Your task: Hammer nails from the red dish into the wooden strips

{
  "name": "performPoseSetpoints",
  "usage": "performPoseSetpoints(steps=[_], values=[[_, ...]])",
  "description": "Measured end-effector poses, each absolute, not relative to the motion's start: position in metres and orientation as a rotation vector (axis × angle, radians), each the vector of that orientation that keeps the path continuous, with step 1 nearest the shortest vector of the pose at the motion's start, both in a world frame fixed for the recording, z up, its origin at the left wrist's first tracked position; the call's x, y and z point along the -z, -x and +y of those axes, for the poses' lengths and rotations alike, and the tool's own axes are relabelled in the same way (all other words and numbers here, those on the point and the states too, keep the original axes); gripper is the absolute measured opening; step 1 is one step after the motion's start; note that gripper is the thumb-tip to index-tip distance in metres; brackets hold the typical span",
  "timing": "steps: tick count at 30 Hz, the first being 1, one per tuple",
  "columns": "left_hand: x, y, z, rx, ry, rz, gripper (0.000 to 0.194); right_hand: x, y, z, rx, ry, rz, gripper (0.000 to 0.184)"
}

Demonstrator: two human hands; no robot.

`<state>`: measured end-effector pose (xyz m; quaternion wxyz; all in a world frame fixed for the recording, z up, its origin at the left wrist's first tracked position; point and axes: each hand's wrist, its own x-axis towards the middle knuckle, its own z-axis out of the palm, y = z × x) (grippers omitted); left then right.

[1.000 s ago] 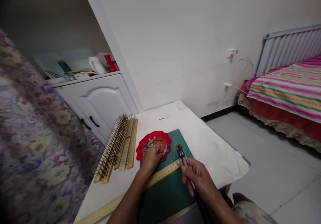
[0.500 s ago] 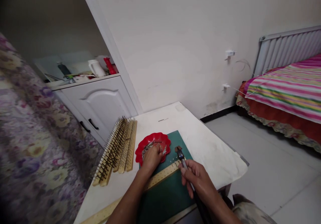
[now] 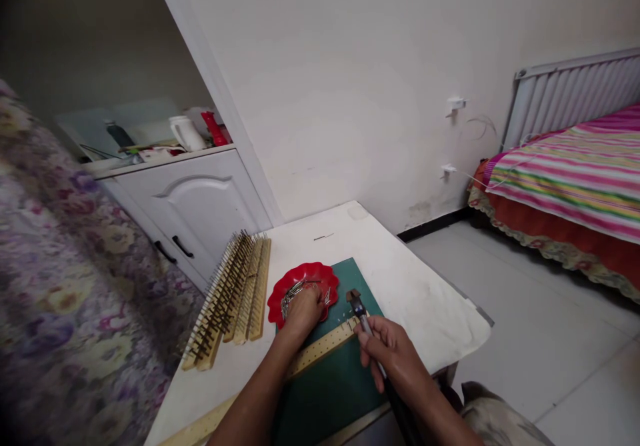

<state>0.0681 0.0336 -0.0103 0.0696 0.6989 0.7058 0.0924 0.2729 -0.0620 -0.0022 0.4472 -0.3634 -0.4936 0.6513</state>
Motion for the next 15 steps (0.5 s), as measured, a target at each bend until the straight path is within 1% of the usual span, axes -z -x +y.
performPoseSetpoints(steps=[6, 8, 12, 15], values=[[0.000, -0.066, 0.020, -0.441, -2.157, 2.068, 0.013, -0.001, -0.276, -0.062, -1.595, 0.909, -1.221, 0.032], [-0.004, -0.065, 0.012, -0.602, -2.166, 2.031, 0.014, -0.002, -0.278, -0.063, -1.586, 0.913, -1.222, 0.032], [-0.003, -0.069, -0.009, -1.042, -2.035, 1.822, 0.014, -0.004, -0.281, -0.063, -1.584, 0.908, -1.222, 0.032], [0.004, -0.078, -0.028, -1.172, -1.750, 1.652, 0.015, -0.005, -0.282, -0.064, -1.578, 0.920, -1.215, 0.032]])
